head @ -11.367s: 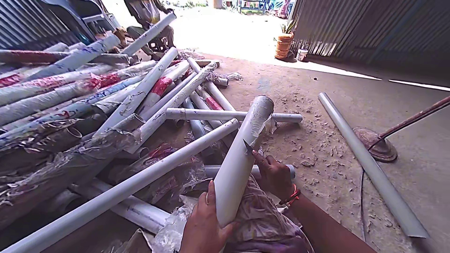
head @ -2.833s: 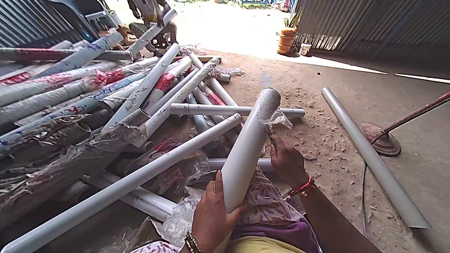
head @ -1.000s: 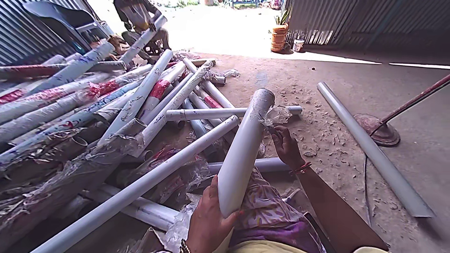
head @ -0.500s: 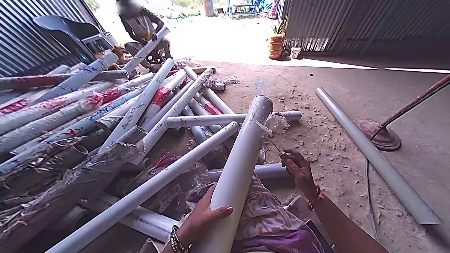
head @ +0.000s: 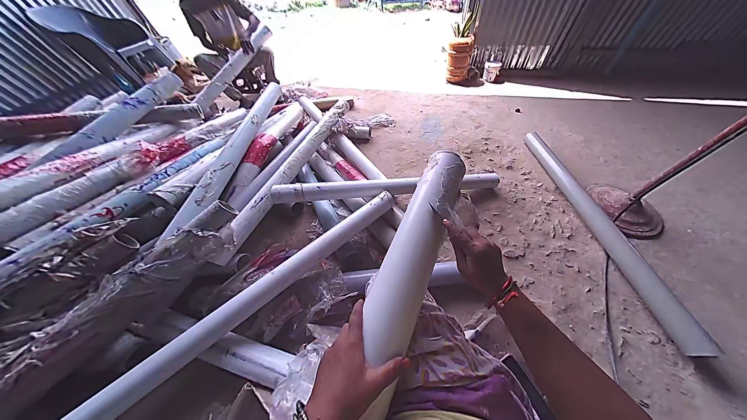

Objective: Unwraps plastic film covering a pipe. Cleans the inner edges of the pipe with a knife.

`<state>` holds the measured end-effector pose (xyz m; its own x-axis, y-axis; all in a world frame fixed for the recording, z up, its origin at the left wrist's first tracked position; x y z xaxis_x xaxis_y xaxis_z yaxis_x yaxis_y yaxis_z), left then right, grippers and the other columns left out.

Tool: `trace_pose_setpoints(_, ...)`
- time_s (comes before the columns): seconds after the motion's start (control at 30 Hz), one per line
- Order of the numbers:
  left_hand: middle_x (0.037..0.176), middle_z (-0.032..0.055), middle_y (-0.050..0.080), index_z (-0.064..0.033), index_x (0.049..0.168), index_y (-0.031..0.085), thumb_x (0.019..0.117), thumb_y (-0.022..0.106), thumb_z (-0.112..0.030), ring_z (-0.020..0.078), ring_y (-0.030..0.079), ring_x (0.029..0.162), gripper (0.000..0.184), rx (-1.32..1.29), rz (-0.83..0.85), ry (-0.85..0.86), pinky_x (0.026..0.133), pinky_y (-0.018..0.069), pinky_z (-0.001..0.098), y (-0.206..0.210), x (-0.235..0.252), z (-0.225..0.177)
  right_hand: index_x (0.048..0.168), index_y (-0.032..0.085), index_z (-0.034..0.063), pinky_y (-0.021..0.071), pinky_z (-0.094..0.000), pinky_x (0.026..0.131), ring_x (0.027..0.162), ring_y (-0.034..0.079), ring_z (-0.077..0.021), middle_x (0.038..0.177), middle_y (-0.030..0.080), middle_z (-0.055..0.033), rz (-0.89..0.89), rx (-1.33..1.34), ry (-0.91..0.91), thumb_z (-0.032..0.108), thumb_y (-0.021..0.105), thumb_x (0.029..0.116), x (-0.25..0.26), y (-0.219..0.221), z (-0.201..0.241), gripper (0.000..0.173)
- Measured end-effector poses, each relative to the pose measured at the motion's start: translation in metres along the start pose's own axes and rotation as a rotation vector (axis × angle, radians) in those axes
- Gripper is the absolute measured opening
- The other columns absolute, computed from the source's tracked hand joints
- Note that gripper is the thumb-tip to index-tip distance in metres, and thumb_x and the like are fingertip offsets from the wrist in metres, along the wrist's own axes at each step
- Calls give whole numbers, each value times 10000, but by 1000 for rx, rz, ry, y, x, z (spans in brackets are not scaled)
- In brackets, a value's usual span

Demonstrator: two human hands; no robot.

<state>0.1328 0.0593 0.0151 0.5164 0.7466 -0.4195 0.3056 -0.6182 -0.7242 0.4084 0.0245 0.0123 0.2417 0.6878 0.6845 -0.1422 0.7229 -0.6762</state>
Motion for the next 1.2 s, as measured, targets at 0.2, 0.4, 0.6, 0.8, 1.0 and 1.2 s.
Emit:
trace_pose_setpoints(0.2,1288,305,626,44,1602,236,711,865,-583,462,668,1108,1258,40,-25,-3,947,528,599,1,-6,-6,1403,635,58,523,-580,869,982,711,-408,1115,730,-248,300,96,504,166,467,1082,35,7,-74,378)
trace_pose_setpoints(0.4,1326,312,607,13,1612,237,736,849,-592,480,653,1137,1228,-22,25,-7,964,513,624,0,-2,0,1256,584,-162,502,-110,694,727,577,69,935,672,-60,-148,604,336,77,413,1060,22,-22,-49,353)
trace_pose_setpoints(0.6,1318,322,604,4,1614,236,737,844,-605,484,653,1131,1229,-27,36,-5,956,515,623,-3,0,-1,1181,766,26,558,-422,573,683,699,-301,878,722,-196,-12,149,-63,101,504,979,14,-4,2,339)
trace_pose_setpoints(0.8,1357,307,580,-1,1631,169,764,825,-624,466,633,1182,1253,2,102,-30,1005,506,583,1,6,0,1184,773,41,539,-458,510,642,699,-334,857,722,-202,-67,-33,-86,83,514,947,28,11,-5,354)
trace_pose_setpoints(1.0,1359,294,572,-17,1639,140,779,816,-627,441,632,1185,1252,32,105,-65,1004,512,545,-3,4,-1,1171,779,42,548,-488,523,677,716,-369,890,732,-217,-98,-80,-87,41,537,912,39,23,0,355)
trace_pose_setpoints(1.2,1336,276,598,-41,1630,182,768,806,-662,434,631,1192,1233,-38,109,-49,1005,505,568,-4,5,11,1261,726,15,569,-464,845,946,727,-286,1077,756,-189,151,227,152,37,505,978,66,17,-4,360)
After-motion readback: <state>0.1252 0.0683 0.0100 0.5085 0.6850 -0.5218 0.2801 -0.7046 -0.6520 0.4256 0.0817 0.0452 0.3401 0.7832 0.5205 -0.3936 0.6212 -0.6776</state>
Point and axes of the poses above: each hand's wrist, its own x-axis towards the middle knuckle, its own y-axis out of the palm, z = x × y, the point moved 5 cm from there along x, towards the middle knuckle
